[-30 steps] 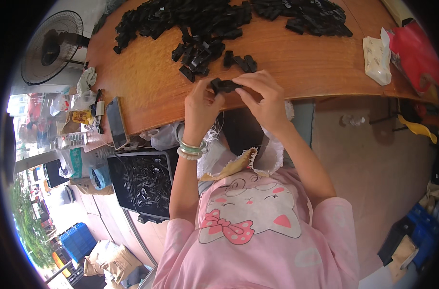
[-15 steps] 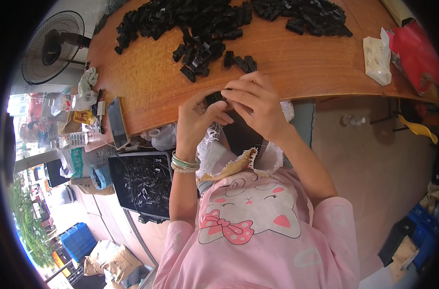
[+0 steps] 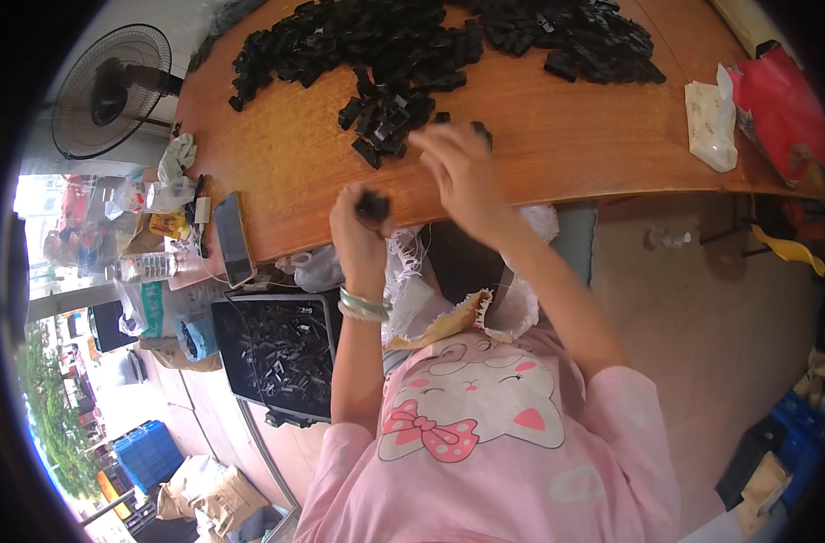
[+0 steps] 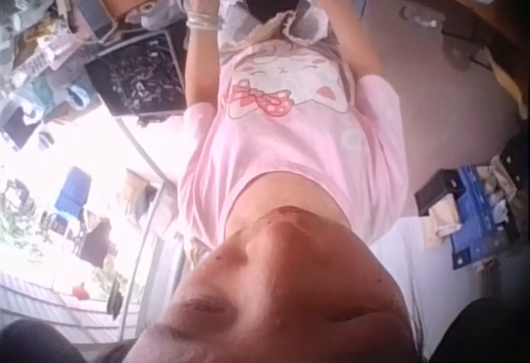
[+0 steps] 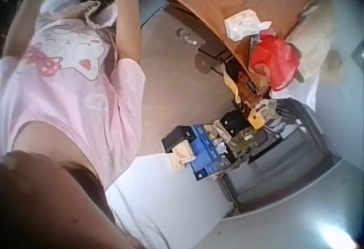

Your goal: The person sorts and organizes black plastic components by hand, transferring them from a table into a white bag.

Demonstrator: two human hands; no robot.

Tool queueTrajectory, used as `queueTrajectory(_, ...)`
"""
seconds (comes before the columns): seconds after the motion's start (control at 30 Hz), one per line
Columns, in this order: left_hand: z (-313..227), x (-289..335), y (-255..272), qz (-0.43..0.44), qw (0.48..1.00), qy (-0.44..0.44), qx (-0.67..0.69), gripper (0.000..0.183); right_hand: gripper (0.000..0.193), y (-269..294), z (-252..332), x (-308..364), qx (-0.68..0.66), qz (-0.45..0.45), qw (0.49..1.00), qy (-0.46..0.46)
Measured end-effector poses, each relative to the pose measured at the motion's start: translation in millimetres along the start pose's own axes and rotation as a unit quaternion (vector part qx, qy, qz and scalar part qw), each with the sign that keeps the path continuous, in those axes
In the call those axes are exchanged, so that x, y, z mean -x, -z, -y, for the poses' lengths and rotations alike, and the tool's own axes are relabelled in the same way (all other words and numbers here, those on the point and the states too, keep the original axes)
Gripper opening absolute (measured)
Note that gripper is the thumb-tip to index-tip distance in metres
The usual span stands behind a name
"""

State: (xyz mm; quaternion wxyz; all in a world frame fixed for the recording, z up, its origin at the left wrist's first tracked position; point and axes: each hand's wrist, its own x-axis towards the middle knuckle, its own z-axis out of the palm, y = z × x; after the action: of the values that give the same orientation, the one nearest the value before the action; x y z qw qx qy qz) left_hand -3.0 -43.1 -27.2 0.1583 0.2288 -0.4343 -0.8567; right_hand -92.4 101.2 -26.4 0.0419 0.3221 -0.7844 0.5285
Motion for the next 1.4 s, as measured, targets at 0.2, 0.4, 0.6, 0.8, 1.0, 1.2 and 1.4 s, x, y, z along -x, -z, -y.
queueTrajectory(0.2, -11, -48, -1, -0.072, 0.966, -0.061, -0.241, 0.023, 0.037, 4, -44, -33, 0.326, 0.096, 0.936, 0.089)
queueTrajectory(0.4, -10, -58, 7, -0.088, 0.929, -0.115, -0.341, 0.024, 0.028, 6, -34, -26, 0.26, 0.065, 0.959, 0.09)
queueTrajectory(0.6, -20, -4, -16, 0.003, 0.948, -0.115, -0.297, 0.025, 0.027, 22, 7, -10, -0.008, -0.017, 0.998, 0.056)
queueTrajectory(0.8, -30, 14, -29, 0.092, 0.929, -0.038, -0.357, 0.023, 0.023, 22, 21, -2, -0.044, 0.033, 0.993, 0.109)
queueTrajectory(1.0, -32, 19, -29, 0.138, 0.95, 0.014, -0.279, 0.017, 0.02, 14, 22, 7, -0.085, -0.024, 0.99, 0.108)
queueTrajectory(1.2, -32, 22, -33, 0.158, 0.95, 0.008, -0.269, 0.02, 0.02, 17, 24, 16, -0.148, -0.032, 0.987, 0.044)
queueTrajectory(1.4, -36, 31, -38, 0.164, 0.903, -0.102, -0.383, 0.027, 0.028, 20, 31, 16, -0.159, -0.027, 0.986, 0.036)
